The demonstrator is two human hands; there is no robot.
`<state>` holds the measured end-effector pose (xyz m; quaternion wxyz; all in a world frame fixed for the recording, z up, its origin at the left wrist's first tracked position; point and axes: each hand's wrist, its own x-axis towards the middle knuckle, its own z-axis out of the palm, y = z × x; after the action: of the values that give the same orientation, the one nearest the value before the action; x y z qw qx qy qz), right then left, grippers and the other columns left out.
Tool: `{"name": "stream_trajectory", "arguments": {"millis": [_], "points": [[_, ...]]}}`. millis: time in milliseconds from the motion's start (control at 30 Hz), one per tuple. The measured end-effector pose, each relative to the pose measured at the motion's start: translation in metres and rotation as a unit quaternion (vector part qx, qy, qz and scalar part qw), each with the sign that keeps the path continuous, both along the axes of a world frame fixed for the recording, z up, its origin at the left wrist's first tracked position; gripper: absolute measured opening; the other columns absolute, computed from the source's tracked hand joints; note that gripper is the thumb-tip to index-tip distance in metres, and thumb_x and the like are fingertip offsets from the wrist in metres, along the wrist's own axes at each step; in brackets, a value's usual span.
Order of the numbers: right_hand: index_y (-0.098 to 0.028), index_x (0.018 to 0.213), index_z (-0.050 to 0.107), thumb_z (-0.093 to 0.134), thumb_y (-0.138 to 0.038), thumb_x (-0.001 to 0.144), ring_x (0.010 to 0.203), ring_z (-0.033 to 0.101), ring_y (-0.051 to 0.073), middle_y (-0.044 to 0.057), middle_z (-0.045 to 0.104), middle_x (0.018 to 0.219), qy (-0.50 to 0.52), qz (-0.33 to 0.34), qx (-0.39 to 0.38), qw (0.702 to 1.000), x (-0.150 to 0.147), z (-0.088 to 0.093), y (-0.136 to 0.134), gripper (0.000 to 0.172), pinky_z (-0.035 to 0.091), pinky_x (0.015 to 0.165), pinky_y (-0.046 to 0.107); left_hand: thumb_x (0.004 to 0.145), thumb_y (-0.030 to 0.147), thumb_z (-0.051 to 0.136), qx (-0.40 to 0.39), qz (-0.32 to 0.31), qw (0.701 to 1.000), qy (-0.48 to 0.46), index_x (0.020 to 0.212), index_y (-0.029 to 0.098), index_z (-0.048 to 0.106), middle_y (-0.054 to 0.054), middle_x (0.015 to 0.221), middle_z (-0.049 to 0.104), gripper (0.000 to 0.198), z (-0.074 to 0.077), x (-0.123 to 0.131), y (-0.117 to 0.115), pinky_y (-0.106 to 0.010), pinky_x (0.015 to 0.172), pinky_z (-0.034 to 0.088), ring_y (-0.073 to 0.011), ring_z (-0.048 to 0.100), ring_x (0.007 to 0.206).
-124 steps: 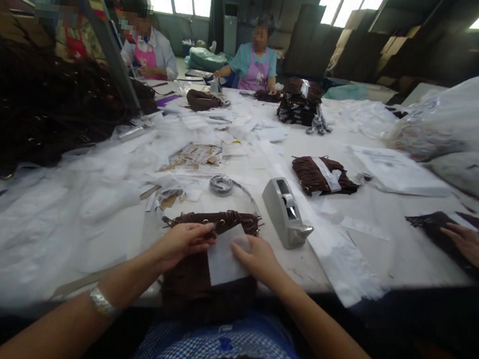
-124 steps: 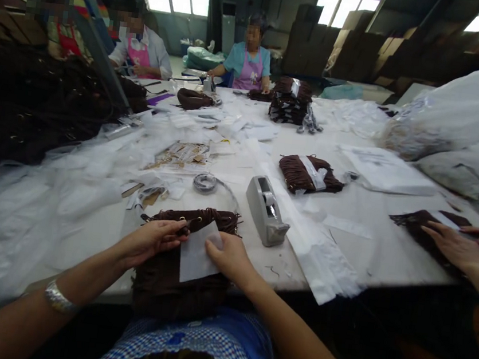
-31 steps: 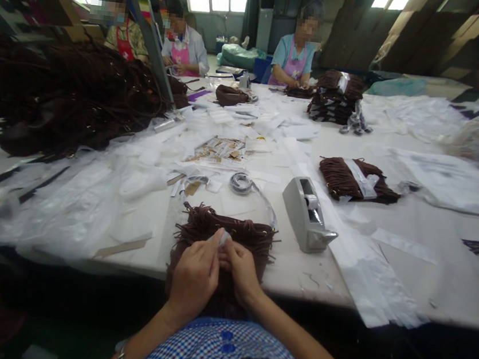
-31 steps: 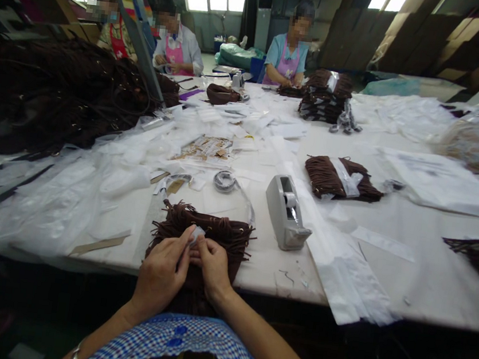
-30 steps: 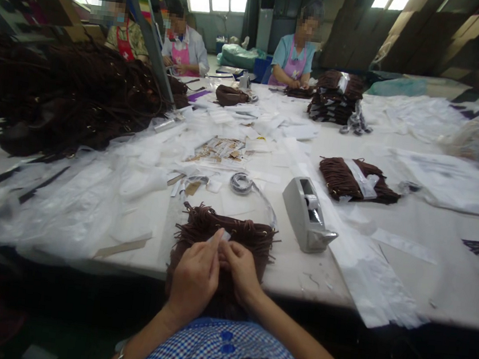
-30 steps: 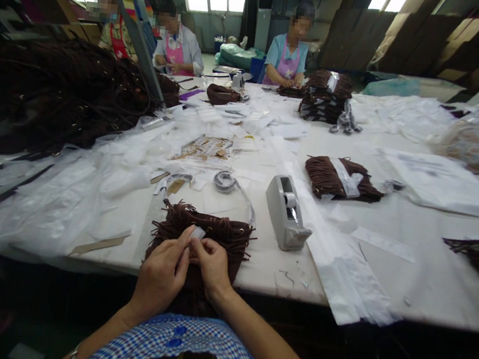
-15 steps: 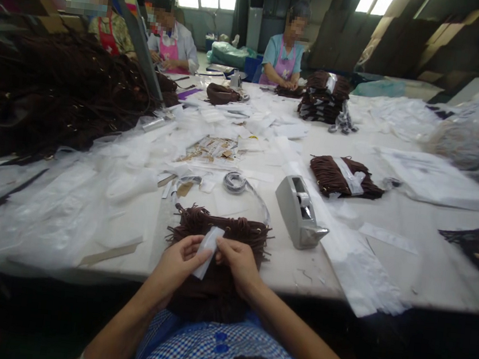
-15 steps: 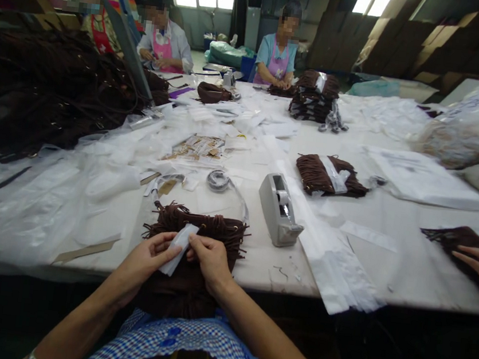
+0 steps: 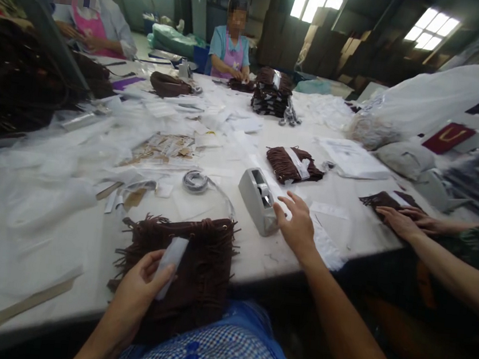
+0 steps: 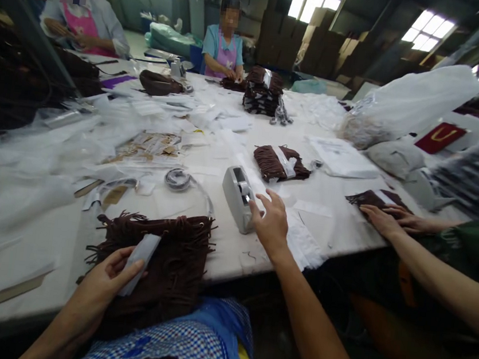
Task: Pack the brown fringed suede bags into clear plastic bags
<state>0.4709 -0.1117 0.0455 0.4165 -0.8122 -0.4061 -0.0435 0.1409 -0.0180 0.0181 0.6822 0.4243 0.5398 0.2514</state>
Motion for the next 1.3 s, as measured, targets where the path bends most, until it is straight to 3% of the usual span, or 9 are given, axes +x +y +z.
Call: {"name": "stream_trajectory", "arguments": {"millis": [100,233,367,600,733,833,1033,1133,1300], "points": [[-0.020,0.084,0.078,0.060,-0.058,0.082,0.127,0.052,0.031,0.011,0.065,0.128,0.188,0.018,-0.051,0.981,0.029,-0.013,0.004,0.042,0.033,0.110,0.046,0.068,0.017,0.083,0.002,-0.003,1.000,-0.013,0.109,0.017,0.062,-0.006,0.100,0.074,0.046,-0.004,-0.001,-0.001,-0.021,0.067,0.058,-0.0155,0.072,0.075],[-0.017,0.087,0.078,0.069,-0.056,0.075,0.126,0.053,0.032,0.011,0.068,0.123,0.401,0.032,0.030,0.915,0.026,-0.011,0.007,0.041,0.040,0.102,0.042,0.066,0.018,0.085,0.015,0.001,1.000,-0.021,0.107,0.018,0.063,-0.006,0.100,0.074,0.047,-0.007,-0.003,-0.001,-0.021,0.068,0.059,-0.0158,0.072,0.077],[-0.019,0.082,0.079,0.075,-0.051,0.072,0.126,0.053,0.030,0.009,0.066,0.126,0.401,0.026,0.082,0.912,0.009,0.006,-0.008,0.034,0.040,0.102,0.039,0.064,0.020,0.086,0.016,0.002,1.000,-0.024,0.107,0.018,0.063,-0.005,0.097,0.075,0.048,-0.012,-0.003,0.000,-0.022,0.069,0.059,-0.0161,0.072,0.076],[-0.021,0.090,0.079,0.076,-0.049,0.071,0.115,0.061,0.028,0.009,0.075,0.106,0.359,-0.028,0.074,0.930,-0.008,0.016,-0.037,0.034,0.044,0.093,0.037,0.063,0.021,0.086,0.018,-0.002,1.000,-0.016,0.106,0.019,0.063,-0.004,0.096,0.075,0.048,-0.015,-0.003,0.001,-0.023,0.068,0.060,-0.0176,0.073,0.077],[-0.019,0.087,0.078,0.074,-0.054,0.071,0.105,0.066,0.028,0.011,0.075,0.104,0.425,-0.040,0.012,0.904,-0.006,0.004,-0.044,0.039,0.047,0.075,0.030,0.067,0.026,0.083,0.029,0.009,0.999,-0.016,0.107,0.020,0.062,-0.004,0.097,0.074,0.046,-0.018,-0.003,-0.003,-0.023,0.068,0.059,-0.0171,0.072,0.076],[-0.017,0.090,0.077,0.077,-0.055,0.068,0.083,0.070,0.022,0.012,0.075,0.096,0.461,-0.048,0.004,0.886,0.000,-0.015,-0.045,0.044,0.046,0.061,0.025,0.067,0.029,0.083,0.035,0.006,0.999,-0.016,0.107,0.019,0.062,-0.005,0.097,0.073,0.047,-0.020,-0.003,-0.003,-0.024,0.069,0.060,-0.0179,0.072,0.078],[-0.013,0.079,0.074,0.076,-0.054,0.069,0.053,0.057,0.012,0.006,0.069,0.068,0.371,-0.047,0.045,0.926,-0.008,-0.040,-0.046,0.042,0.042,0.048,0.023,0.064,0.036,0.083,0.041,-0.005,0.999,-0.016,0.110,0.017,0.061,-0.007,0.102,0.072,0.054,-0.012,-0.003,-0.002,-0.029,0.076,0.060,-0.0196,0.070,0.084],[-0.014,0.080,0.073,0.074,-0.051,0.075,0.050,0.053,0.010,0.002,0.065,0.064,0.396,0.028,0.026,0.917,-0.044,-0.032,-0.042,0.036,0.042,0.048,0.022,0.064,0.039,0.083,0.051,-0.013,0.998,-0.019,0.110,0.014,0.060,-0.009,0.102,0.071,0.057,-0.008,-0.002,-0.005,-0.033,0.078,0.059,-0.0218,0.070,0.087],[-0.016,0.077,0.073,0.068,-0.050,0.081,0.044,0.049,0.009,-0.003,0.055,0.053,0.482,0.230,-0.057,0.844,-0.129,-0.010,-0.002,0.035,0.039,0.045,0.021,0.072,0.037,0.077,0.090,-0.026,0.995,-0.041,0.111,0.014,0.058,-0.009,0.108,0.069,0.049,-0.011,-0.003,-0.009,-0.032,0.083,0.057,-0.0228,0.066,0.098]]}}
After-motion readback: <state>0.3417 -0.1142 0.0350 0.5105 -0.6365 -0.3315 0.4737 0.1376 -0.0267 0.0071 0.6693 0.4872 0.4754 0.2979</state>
